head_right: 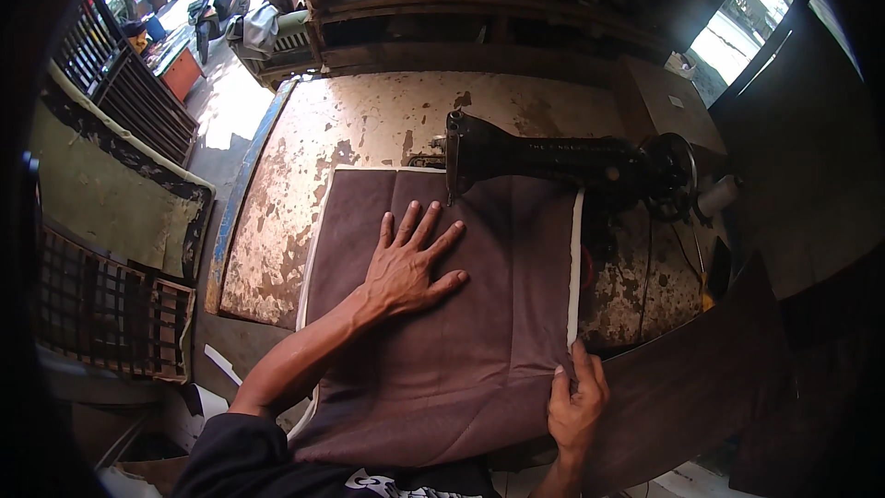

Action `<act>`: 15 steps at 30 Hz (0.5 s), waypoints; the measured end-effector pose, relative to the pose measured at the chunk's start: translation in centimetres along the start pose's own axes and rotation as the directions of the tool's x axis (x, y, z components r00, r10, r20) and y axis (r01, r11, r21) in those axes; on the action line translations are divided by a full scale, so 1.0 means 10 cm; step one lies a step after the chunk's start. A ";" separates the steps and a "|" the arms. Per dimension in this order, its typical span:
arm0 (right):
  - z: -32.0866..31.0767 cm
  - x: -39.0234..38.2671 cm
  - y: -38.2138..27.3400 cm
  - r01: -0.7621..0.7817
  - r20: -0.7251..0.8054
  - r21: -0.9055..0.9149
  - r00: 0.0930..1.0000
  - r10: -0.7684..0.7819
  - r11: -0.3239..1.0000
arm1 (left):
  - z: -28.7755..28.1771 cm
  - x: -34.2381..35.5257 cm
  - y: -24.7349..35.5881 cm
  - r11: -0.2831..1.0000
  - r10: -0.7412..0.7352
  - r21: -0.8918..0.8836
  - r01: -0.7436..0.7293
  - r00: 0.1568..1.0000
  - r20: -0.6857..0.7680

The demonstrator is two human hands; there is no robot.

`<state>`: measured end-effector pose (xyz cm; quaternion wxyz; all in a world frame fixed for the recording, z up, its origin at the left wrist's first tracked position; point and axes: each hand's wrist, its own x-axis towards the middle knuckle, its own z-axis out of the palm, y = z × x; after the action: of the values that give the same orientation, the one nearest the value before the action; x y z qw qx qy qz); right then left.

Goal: The person trims excess white material from the edges of a brown upholstered cushion using shears and then fits a separate white channeled cushion cover onto the seat.

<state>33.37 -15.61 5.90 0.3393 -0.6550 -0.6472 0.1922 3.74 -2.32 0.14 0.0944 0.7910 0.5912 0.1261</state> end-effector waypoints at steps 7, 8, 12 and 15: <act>0.04 0.14 0.00 0.003 -0.001 0.017 1.000 -0.003 1.000 | 0.00 0.15 -0.07 1.000 0.005 -0.004 -0.005 1.000 0.004; 0.05 0.16 -0.01 0.000 0.001 0.017 1.000 0.000 1.000 | -0.01 0.17 -0.08 1.000 0.008 -0.005 -0.008 1.000 0.003; 0.07 0.24 0.02 0.035 0.005 0.002 0.999 -0.035 0.999 | -0.01 0.23 -0.13 1.000 0.009 -0.001 -0.009 1.000 0.006; 0.13 0.34 0.05 0.070 -0.037 0.007 0.997 -0.070 0.997 | 0.00 0.17 -0.09 1.000 0.015 -0.002 -0.015 1.000 -0.003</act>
<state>33.16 -12.01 5.29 0.3603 -0.6338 -0.6628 0.1709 3.34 -0.44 0.06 0.0932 0.7950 0.5854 0.1288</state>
